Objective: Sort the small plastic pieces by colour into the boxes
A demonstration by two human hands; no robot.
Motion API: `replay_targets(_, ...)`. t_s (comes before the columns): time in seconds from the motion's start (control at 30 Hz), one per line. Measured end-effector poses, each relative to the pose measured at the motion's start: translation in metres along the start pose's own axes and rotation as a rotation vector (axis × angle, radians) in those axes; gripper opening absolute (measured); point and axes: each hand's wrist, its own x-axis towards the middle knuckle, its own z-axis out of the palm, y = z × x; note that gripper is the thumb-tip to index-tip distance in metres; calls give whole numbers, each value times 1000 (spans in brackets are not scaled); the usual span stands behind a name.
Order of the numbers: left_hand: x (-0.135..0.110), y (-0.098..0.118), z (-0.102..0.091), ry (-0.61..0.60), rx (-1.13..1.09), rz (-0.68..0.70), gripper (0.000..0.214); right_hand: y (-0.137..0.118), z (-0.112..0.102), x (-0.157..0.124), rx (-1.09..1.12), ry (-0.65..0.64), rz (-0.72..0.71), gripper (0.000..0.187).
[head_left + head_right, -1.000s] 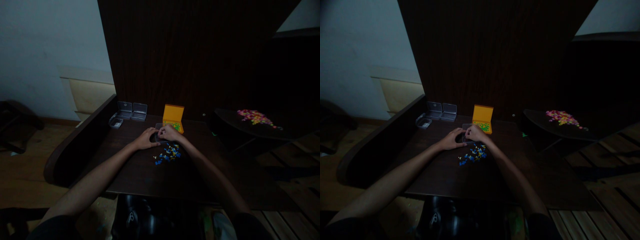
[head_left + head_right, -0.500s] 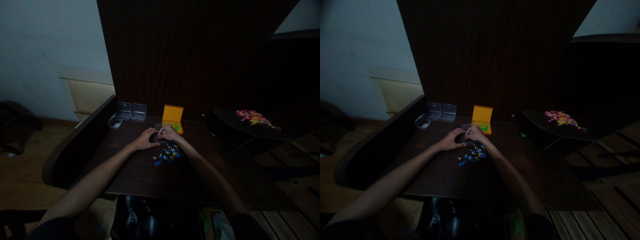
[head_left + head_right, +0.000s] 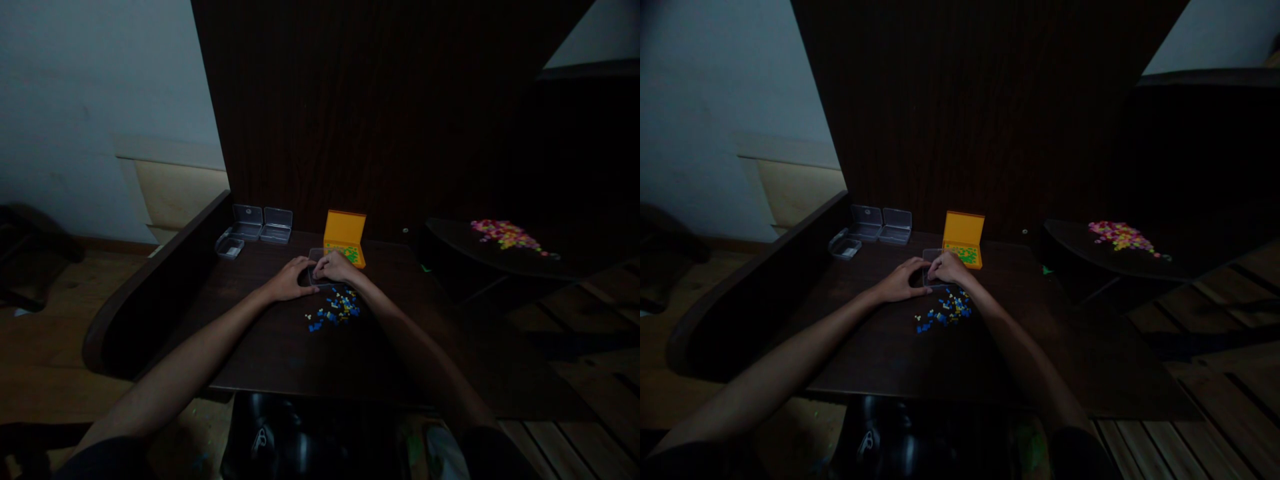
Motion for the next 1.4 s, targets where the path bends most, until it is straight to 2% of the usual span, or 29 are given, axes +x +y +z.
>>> replay_targets(0.27, 0, 1, -1, -6, 5, -1, 62, 5, -13, -2, 75, 46, -40, 13)
replay_targets(0.47, 0, 2, -1, -8, 8, -7, 63, -2, -26, -25, 165, -53, -198, 17)
replay_targets(0.67, 1, -1, -1, -10, -3, 19, 60, -20, -12, -63, 10, -321, -343, 24)
replay_targets(0.77, 1, -1, 0, 3, 3, 12, 58, -23, 0, -70, -144, -374, -438, 21)
replay_targets(0.87, 0, -2, 0, 7, 14, 12, 59, -18, 8, -69, -185, -362, -498, 19)
replay_targets(1.1, 0, -1, -1, 7, 3, 14, 58, -11, 10, -69, -176, -318, -453, 19)
replay_targets(1.3, 0, 0, -1, 8, 6, 7, 60, -14, 4, -71, -197, -375, -438, 15)
replay_targets(1.4, 0, -1, 0, 1, 4, 12, 59, -14, 4, -71, -191, -357, -442, 17)
